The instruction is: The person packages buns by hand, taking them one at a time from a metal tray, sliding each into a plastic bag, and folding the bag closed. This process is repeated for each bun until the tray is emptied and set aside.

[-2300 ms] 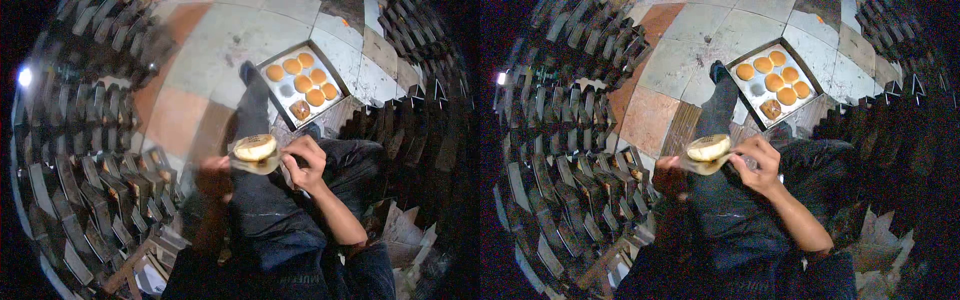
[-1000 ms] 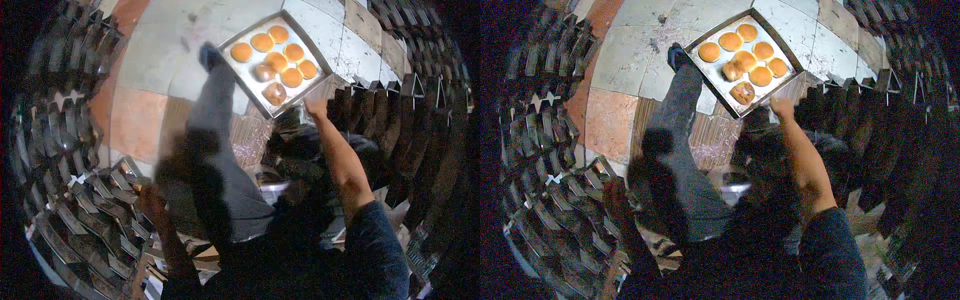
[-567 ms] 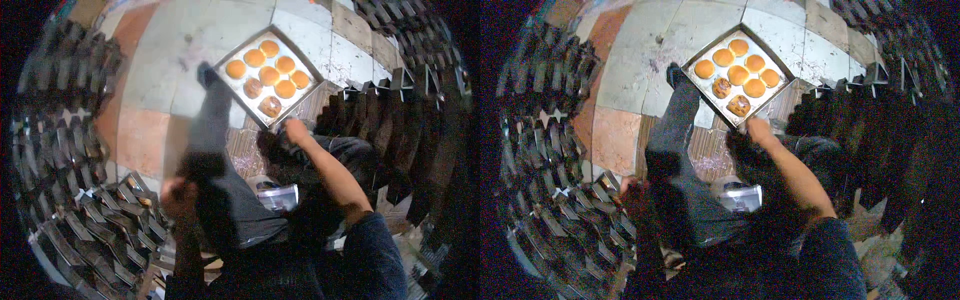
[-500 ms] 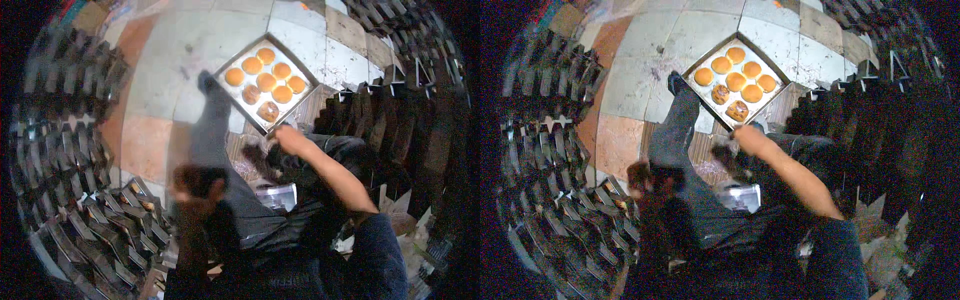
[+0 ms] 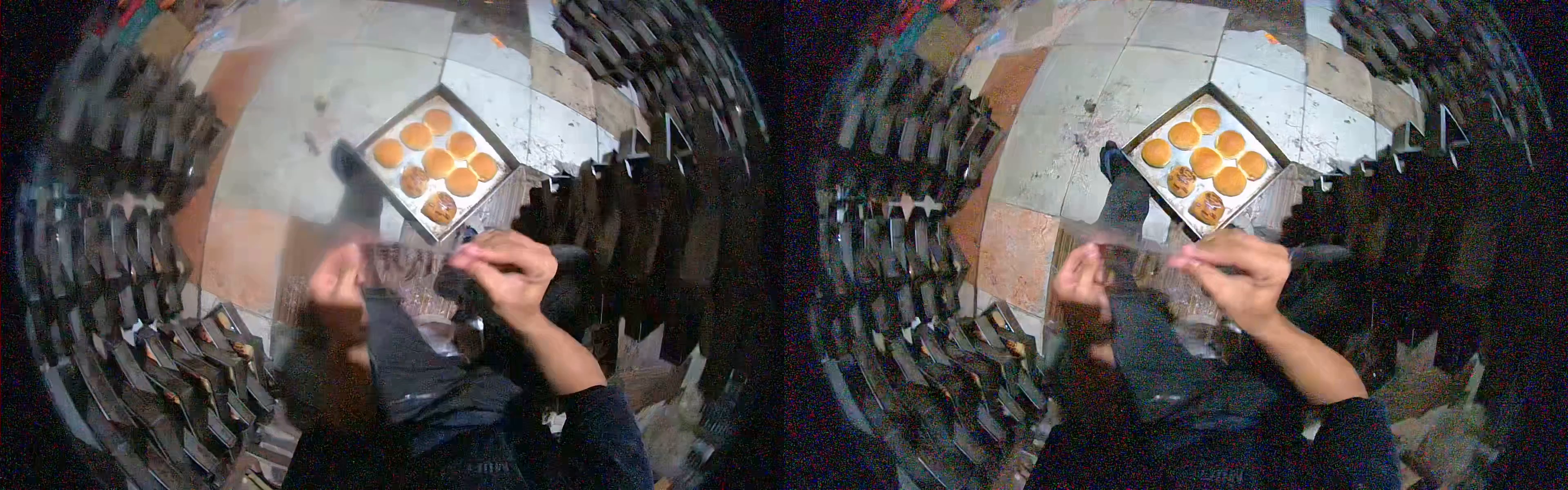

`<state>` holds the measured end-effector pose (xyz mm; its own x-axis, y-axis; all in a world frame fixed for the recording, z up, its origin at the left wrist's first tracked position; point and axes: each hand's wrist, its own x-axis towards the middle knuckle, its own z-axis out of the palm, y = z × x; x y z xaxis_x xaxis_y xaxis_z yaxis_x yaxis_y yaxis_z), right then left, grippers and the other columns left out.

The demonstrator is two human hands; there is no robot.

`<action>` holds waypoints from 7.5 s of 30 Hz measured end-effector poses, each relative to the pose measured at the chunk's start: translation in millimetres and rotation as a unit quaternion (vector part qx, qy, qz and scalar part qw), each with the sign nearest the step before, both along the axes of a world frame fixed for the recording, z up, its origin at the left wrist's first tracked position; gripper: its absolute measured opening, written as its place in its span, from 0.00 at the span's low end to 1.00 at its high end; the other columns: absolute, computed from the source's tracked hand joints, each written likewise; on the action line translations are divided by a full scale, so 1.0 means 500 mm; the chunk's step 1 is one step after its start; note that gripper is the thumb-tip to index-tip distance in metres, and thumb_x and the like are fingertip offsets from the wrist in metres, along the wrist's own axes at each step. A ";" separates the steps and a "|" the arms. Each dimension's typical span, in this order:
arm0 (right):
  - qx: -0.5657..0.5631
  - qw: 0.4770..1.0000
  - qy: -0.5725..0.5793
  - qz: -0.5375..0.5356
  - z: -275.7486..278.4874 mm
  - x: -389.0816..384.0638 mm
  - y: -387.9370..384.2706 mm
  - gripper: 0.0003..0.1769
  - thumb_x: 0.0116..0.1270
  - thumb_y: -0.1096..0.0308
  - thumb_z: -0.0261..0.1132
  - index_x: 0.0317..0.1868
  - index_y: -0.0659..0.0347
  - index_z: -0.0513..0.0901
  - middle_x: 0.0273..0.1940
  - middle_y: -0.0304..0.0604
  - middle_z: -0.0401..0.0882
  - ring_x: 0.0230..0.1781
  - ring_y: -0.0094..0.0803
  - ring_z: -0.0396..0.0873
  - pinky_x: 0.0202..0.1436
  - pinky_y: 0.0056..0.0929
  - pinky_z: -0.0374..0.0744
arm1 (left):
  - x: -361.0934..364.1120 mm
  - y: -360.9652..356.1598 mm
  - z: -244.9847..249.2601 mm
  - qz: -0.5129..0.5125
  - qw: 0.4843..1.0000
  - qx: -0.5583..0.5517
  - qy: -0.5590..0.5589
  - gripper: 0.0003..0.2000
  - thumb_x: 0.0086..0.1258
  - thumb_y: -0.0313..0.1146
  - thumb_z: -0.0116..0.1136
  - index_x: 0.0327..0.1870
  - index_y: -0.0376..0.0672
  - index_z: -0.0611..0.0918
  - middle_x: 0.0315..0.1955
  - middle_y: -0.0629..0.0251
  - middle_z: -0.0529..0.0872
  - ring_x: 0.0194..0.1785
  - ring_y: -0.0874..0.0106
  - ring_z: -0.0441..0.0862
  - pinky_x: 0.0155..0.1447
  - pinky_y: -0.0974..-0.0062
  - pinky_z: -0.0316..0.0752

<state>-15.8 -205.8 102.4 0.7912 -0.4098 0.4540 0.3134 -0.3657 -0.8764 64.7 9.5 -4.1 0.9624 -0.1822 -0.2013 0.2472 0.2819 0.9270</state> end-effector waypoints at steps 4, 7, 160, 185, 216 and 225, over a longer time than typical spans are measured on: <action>0.078 0.986 0.147 0.020 -0.124 0.166 -0.008 0.09 0.60 0.68 0.70 0.35 0.66 0.86 0.32 0.46 0.86 0.34 0.31 0.83 0.42 0.26 0.79 | 0.010 0.083 -0.129 0.225 0.954 0.193 -0.035 0.09 0.65 0.31 0.62 0.43 0.38 0.81 0.29 0.67 0.81 0.28 0.77 0.77 0.32 0.77 0.74; 0.169 0.923 0.346 0.003 -0.427 0.351 -0.066 0.19 0.67 0.55 0.62 0.41 0.65 0.84 0.39 0.51 0.84 0.43 0.40 0.82 0.50 0.33 0.78 | -0.001 0.091 -0.107 0.289 0.927 0.238 0.000 0.08 0.66 0.31 0.61 0.42 0.39 0.80 0.29 0.67 0.81 0.28 0.77 0.77 0.31 0.77 0.74; -0.062 0.982 0.167 -0.066 -0.088 -0.253 -0.052 0.06 0.63 0.73 0.65 0.38 0.65 0.84 0.34 0.51 0.84 0.32 0.42 0.83 0.38 0.32 0.79 | -0.226 -0.057 0.022 -0.467 0.859 0.210 -0.010 0.14 0.62 0.28 0.67 0.48 0.36 0.83 0.39 0.65 0.88 0.43 0.77 0.82 0.53 0.74 0.76; 0.500 0.810 0.189 0.242 -0.140 -0.280 -0.044 0.22 0.62 0.70 0.69 0.55 0.66 0.77 0.49 0.39 0.80 0.48 0.26 0.79 0.54 0.28 0.77 | -0.225 -0.096 0.174 -0.300 0.949 -0.096 0.030 0.35 0.66 0.33 0.59 0.74 0.43 0.58 0.69 0.57 0.60 0.68 0.65 0.65 0.70 0.65 0.62; -0.114 0.849 0.371 0.359 -0.217 -0.209 -0.074 0.14 0.58 0.66 0.72 0.44 0.61 0.83 0.33 0.46 0.84 0.32 0.35 0.81 0.40 0.33 0.77 | -0.186 0.032 0.027 -0.503 0.685 0.479 -0.220 0.14 0.54 0.41 0.70 0.35 0.40 0.86 0.28 0.53 0.86 0.34 0.60 0.86 0.42 0.66 0.78; -0.327 0.844 0.348 0.243 -0.253 -0.238 -0.063 0.20 0.43 0.74 0.67 0.42 0.59 0.86 0.38 0.51 0.85 0.38 0.47 0.84 0.44 0.41 0.81 | -0.238 0.016 -0.026 -0.645 0.524 0.508 -0.227 0.16 0.67 0.47 0.56 0.44 0.47 0.86 0.43 0.53 0.86 0.49 0.53 0.82 0.56 0.59 0.74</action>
<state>-134.9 -237.1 -24.0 0.9623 0.1979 -0.1867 0.0576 -0.8189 -0.5710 -54.1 17.3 -17.2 0.1618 -0.7607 -0.6286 -0.6868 -0.5442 0.4818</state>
